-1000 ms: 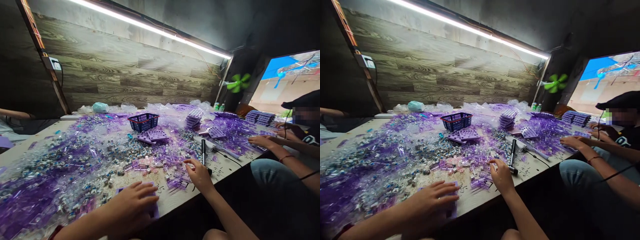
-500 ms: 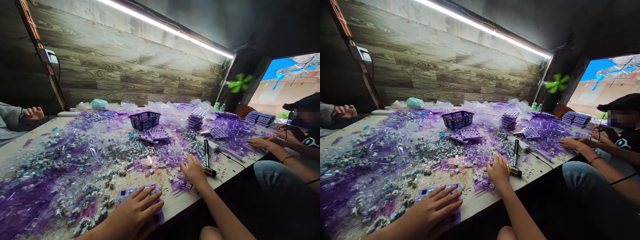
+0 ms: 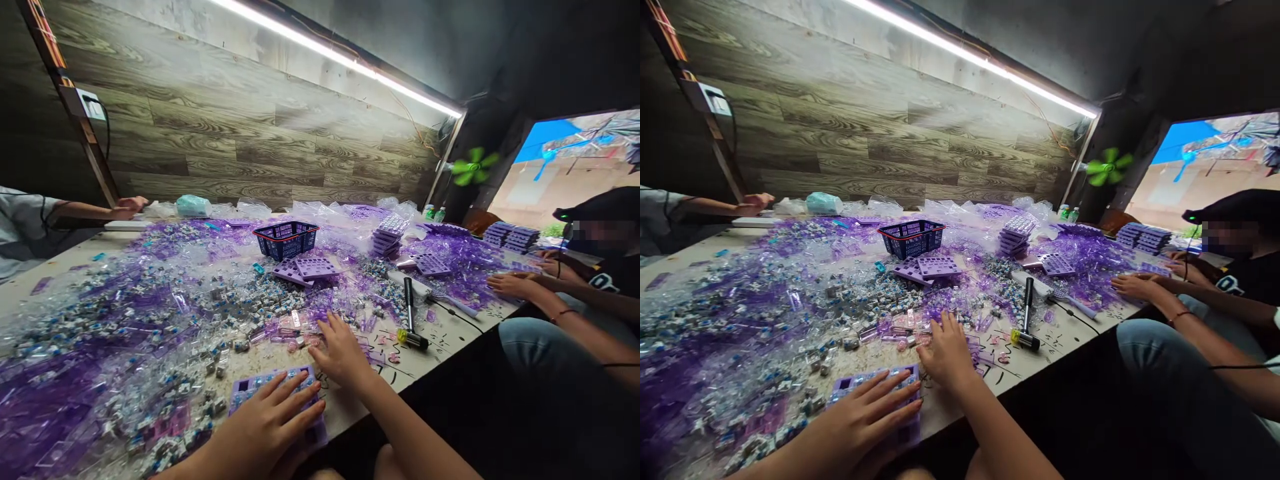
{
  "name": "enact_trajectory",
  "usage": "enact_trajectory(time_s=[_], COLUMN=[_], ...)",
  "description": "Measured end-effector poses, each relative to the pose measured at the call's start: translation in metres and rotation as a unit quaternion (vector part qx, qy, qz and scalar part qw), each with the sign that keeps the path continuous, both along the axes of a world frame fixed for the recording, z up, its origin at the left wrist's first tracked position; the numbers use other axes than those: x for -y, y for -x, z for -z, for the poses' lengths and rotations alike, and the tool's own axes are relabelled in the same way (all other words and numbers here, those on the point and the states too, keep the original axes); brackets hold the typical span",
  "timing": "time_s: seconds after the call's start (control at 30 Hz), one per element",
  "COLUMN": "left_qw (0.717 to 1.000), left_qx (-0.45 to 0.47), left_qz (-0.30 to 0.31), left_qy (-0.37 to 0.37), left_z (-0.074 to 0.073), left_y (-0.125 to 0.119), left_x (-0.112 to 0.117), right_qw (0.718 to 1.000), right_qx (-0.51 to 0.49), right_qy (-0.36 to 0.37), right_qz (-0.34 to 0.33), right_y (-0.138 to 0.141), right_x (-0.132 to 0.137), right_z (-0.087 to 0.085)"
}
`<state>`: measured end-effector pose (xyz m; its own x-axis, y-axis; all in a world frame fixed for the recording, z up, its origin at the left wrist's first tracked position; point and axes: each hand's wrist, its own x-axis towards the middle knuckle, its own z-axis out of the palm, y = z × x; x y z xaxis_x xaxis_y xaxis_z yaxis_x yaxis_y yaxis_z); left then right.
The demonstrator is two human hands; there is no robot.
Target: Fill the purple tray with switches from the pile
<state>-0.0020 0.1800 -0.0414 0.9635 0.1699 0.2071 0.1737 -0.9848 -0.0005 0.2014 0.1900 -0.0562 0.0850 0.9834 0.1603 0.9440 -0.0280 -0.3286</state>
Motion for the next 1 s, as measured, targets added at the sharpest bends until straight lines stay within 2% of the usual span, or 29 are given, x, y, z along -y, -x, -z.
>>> enact_trajectory(time_s=[0.27,0.37,0.47,0.7,0.77,0.9,0.93,1.0], left_qw=[0.999,0.999,1.0,1.0,1.0,1.0,1.0,1.0], left_qx=[0.016,0.02,0.019,-0.022,-0.02,0.008,0.011,0.011], left_qz=[0.014,0.016,0.015,0.001,0.0,0.004,0.005,0.007], left_qy=[-0.04,-0.027,-0.006,0.014,0.011,0.008,0.01,0.015], left_z=[-0.001,-0.001,-0.001,-0.001,-0.001,0.0,0.0,0.0], left_y=[-0.003,-0.003,-0.002,-0.003,-0.003,-0.002,-0.002,-0.001], left_x=[-0.001,-0.002,-0.002,-0.003,-0.003,-0.003,-0.003,-0.003], right_qw=[0.982,0.972,0.979,0.994,0.996,0.996,0.996,0.995], right_qx=[-0.084,-0.113,-0.105,-0.058,-0.049,-0.039,-0.038,-0.038], right_qy=[-0.054,-0.078,-0.093,-0.086,-0.072,-0.063,-0.07,-0.091], right_qz=[-0.161,-0.19,-0.146,0.03,0.034,-0.042,-0.044,-0.004], right_y=[0.008,0.008,0.007,0.001,0.004,0.008,0.007,-0.003], right_x=[-0.003,-0.005,-0.009,-0.025,-0.028,-0.029,-0.029,-0.029], right_z=[0.004,0.005,0.003,0.005,0.006,0.005,0.004,0.004])
